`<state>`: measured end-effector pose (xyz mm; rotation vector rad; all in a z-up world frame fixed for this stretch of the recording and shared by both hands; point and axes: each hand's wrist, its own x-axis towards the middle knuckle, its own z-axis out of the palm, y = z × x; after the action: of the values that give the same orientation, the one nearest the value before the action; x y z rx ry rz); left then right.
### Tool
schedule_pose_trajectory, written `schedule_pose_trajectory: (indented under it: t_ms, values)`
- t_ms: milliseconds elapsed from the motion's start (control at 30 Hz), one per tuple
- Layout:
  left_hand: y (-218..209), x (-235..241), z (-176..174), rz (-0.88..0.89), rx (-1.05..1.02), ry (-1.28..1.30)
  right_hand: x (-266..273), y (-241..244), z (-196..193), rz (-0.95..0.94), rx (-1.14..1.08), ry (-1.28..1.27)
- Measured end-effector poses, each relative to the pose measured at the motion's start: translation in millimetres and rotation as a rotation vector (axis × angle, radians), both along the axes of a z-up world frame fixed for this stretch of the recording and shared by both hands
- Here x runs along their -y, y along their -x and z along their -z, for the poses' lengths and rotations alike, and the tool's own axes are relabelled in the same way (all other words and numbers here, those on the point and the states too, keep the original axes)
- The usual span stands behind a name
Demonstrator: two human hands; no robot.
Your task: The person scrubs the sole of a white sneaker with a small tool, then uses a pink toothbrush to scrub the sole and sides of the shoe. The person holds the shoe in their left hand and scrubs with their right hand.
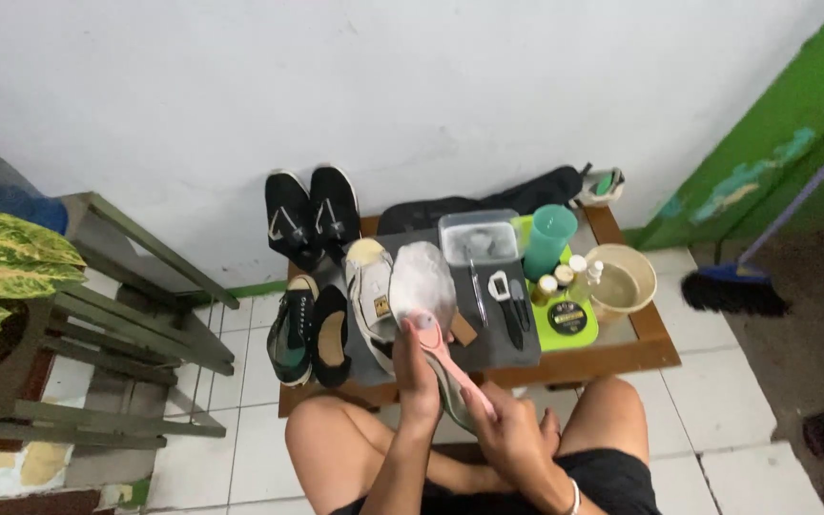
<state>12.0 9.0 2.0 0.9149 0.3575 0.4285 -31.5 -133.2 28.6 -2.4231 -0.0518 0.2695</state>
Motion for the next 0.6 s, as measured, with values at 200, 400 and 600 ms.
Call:
schedule_pose_trajectory:
  t_ms: [200, 400, 600]
  values:
    - [4.8, 4.5, -13.4, 0.045, -0.138, -0.249, -0.4, -29.8, -11.3, 0.001, 0.204, -0.293]
    - [8.8, -4.6, 6.7, 0.079, -0.159, -0.319, -6.4, -16.2, -4.3, 0.013, 0.131, -0.269]
    - [3.9, -16.5, 3.0, -0.002, -0.183, -0.108, -15.2, -10.4, -13.8, -0.012, 0.168, -0.315]
